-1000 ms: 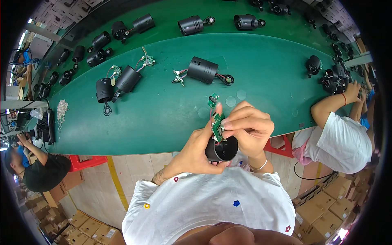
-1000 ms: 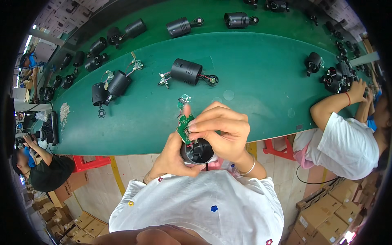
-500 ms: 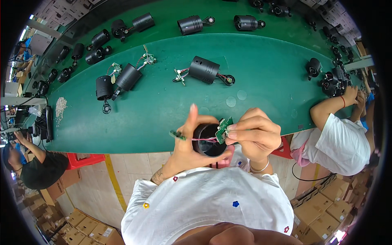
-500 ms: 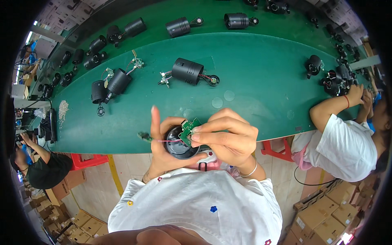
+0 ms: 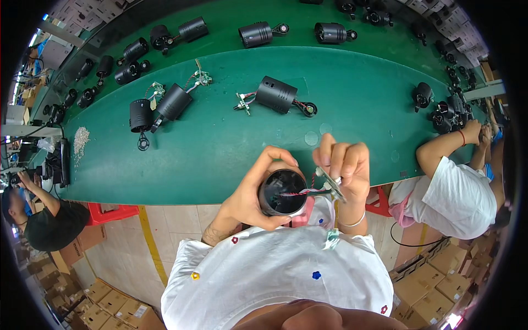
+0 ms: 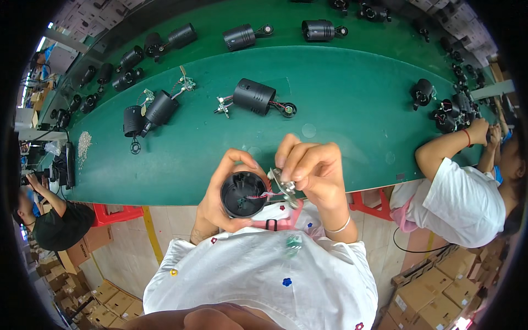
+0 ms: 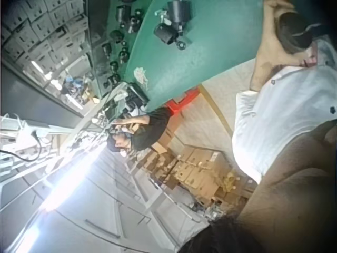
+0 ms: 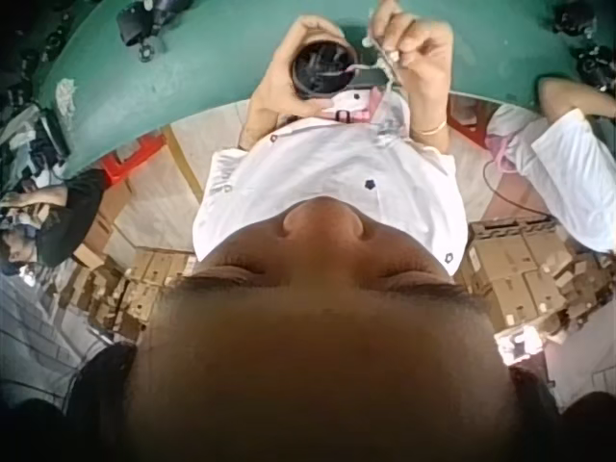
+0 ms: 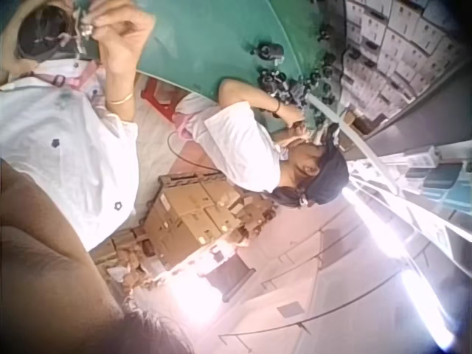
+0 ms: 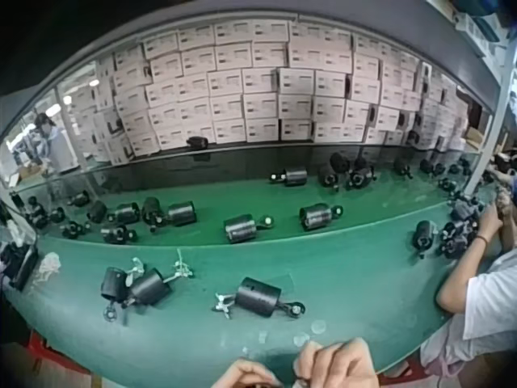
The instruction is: The person assembles camera housings on a production line by inserting circuit boards with attached wiring into cylindrical casings and pressing the boards into place by hand.
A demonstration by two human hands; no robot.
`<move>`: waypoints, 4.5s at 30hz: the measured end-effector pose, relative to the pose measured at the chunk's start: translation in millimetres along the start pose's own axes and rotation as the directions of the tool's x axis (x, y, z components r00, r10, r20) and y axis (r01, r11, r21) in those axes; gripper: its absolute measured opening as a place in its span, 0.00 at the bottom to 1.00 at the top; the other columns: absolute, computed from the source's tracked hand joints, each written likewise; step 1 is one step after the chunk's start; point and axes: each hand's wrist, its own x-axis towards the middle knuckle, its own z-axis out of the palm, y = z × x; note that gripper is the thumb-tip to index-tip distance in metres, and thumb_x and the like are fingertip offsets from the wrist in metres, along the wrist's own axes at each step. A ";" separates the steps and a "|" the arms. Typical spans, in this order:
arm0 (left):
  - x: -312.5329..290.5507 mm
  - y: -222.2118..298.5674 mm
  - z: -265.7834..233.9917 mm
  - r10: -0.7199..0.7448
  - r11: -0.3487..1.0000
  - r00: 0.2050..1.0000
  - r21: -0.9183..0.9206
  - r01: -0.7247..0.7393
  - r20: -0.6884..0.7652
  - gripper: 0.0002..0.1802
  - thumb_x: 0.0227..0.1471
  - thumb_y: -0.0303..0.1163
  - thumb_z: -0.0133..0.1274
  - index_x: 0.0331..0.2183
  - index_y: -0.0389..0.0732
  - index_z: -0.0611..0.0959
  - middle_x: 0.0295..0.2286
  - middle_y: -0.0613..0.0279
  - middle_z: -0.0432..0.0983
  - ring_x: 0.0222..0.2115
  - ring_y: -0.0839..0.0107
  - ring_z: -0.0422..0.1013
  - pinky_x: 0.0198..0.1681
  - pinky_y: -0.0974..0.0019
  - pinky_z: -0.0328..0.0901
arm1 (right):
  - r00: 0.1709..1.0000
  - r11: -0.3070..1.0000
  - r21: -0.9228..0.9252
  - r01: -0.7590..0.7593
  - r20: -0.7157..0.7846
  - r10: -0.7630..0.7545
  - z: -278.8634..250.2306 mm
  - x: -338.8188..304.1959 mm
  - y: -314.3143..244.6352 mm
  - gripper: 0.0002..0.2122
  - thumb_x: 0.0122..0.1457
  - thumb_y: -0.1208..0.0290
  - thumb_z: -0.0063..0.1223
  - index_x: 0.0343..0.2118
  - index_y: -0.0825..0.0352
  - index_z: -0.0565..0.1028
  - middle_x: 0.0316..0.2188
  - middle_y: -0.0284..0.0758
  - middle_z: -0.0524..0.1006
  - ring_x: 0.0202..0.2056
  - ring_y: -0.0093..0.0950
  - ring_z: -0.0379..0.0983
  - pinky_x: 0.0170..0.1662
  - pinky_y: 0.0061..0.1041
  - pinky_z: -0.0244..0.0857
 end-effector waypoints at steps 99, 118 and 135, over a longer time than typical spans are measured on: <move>13.0 -4.2 8.3 0.368 0.690 0.897 0.718 -0.088 -0.244 0.56 0.31 0.23 0.65 0.62 0.39 0.55 0.28 0.65 0.77 0.30 0.71 0.72 0.36 0.69 0.67 | 0.953 0.364 -0.886 0.288 0.304 -0.014 38.1 -5.0 2.0 0.08 0.40 0.84 0.62 0.27 0.67 0.80 0.29 0.33 0.78 0.25 0.25 0.66 0.31 0.21 0.64; 5.0 -20.7 3.8 0.480 0.642 0.830 0.758 -0.112 -0.284 0.69 0.29 0.24 0.69 0.64 0.46 0.40 0.54 0.50 0.55 0.36 0.67 0.71 0.34 0.68 0.70 | 0.874 0.796 -0.440 -0.415 0.052 0.484 25.2 2.9 18.3 0.23 0.39 0.85 0.63 0.44 0.70 0.78 0.52 0.47 0.73 0.49 0.34 0.72 0.54 0.30 0.64; 10.8 -8.7 15.0 0.295 0.797 0.820 0.599 0.072 -0.491 0.57 0.33 0.28 0.67 0.62 0.36 0.53 0.46 0.51 0.71 0.34 0.67 0.71 0.38 0.65 0.67 | 0.986 0.575 -0.804 0.150 0.163 -0.029 41.9 13.9 2.1 0.16 0.40 0.85 0.63 0.36 0.69 0.80 0.41 0.41 0.78 0.39 0.30 0.75 0.45 0.26 0.68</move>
